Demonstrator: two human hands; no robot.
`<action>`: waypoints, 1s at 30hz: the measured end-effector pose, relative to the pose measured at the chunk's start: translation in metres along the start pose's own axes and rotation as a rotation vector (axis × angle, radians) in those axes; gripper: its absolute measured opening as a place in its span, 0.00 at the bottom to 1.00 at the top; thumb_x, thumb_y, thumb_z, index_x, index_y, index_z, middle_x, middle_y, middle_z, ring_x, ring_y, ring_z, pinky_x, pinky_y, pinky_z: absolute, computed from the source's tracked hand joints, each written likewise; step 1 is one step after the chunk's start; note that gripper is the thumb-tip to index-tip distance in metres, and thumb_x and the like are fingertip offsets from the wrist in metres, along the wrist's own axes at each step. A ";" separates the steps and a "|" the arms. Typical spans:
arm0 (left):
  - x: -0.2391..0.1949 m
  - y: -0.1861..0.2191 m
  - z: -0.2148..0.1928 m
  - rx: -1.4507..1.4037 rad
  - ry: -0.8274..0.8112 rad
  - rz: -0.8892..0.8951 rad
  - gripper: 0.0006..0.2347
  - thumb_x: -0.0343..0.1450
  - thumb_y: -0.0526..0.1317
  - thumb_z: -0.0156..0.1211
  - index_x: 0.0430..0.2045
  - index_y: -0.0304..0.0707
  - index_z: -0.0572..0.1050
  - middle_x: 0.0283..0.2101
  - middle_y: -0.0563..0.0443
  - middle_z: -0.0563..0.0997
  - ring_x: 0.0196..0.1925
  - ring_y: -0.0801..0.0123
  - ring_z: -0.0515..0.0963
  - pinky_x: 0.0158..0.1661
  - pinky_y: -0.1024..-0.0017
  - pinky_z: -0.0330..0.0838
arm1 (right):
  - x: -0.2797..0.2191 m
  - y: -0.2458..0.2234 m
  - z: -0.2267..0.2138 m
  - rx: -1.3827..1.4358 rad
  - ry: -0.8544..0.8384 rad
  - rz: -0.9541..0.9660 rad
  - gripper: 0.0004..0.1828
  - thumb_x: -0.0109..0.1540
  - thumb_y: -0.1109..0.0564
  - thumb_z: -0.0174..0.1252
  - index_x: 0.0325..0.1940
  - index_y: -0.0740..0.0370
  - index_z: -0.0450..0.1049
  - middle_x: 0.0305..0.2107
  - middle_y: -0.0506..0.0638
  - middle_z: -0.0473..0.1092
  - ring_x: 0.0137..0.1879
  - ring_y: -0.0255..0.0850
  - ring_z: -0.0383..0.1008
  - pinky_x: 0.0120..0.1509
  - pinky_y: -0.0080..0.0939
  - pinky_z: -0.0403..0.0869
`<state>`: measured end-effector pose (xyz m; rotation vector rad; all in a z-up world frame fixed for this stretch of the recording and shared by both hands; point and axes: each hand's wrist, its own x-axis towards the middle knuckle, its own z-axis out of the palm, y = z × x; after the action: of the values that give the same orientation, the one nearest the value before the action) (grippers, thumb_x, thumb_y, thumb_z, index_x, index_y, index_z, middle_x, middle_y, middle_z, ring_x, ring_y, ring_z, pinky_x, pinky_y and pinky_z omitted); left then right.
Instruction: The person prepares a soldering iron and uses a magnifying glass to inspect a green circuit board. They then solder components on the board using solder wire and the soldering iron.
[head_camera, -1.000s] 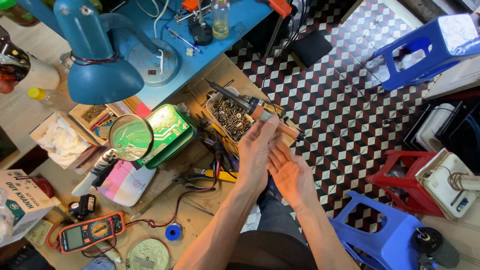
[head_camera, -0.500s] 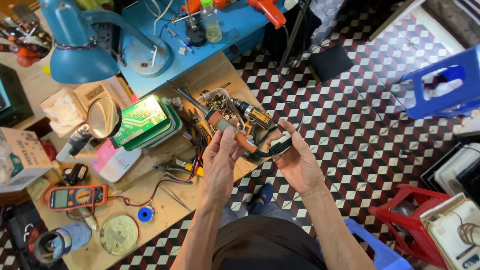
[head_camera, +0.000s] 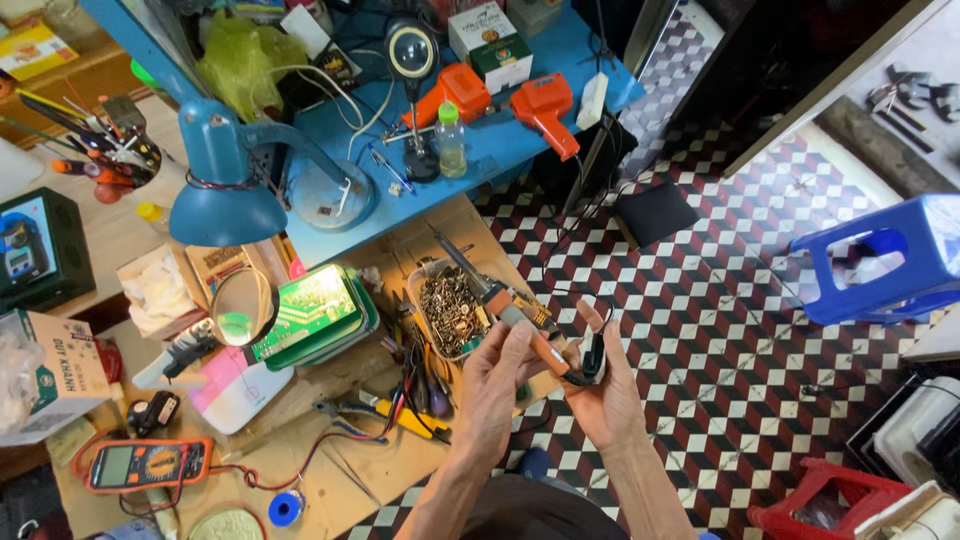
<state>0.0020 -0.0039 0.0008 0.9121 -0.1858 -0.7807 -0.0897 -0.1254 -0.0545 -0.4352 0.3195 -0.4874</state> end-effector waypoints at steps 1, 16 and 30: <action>0.005 0.001 0.001 0.007 -0.014 -0.006 0.13 0.78 0.45 0.55 0.40 0.29 0.74 0.38 0.47 0.82 0.43 0.68 0.85 0.52 0.68 0.80 | 0.005 -0.001 -0.001 0.003 0.040 -0.004 0.28 0.74 0.40 0.54 0.71 0.61 0.65 0.28 0.46 0.72 0.37 0.32 0.71 0.42 0.34 0.70; 0.035 0.025 -0.035 0.055 -0.101 0.043 0.15 0.80 0.45 0.50 0.50 0.29 0.72 0.42 0.49 0.80 0.46 0.67 0.83 0.57 0.66 0.78 | 0.034 0.005 -0.004 -0.061 0.259 0.204 0.34 0.64 0.47 0.62 0.66 0.71 0.65 0.34 0.51 0.73 0.42 0.37 0.72 0.49 0.40 0.74; -0.002 -0.019 -0.097 0.036 0.347 0.097 0.14 0.74 0.45 0.60 0.44 0.33 0.77 0.41 0.53 0.83 0.40 0.78 0.83 0.41 0.76 0.79 | 0.032 0.058 -0.049 -0.310 0.322 0.530 0.33 0.63 0.41 0.63 0.61 0.70 0.71 0.37 0.51 0.71 0.42 0.39 0.73 0.49 0.40 0.75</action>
<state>0.0350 0.0524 -0.0731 1.0494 0.0608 -0.5207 -0.0608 -0.1116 -0.1299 -0.5496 0.8029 0.0181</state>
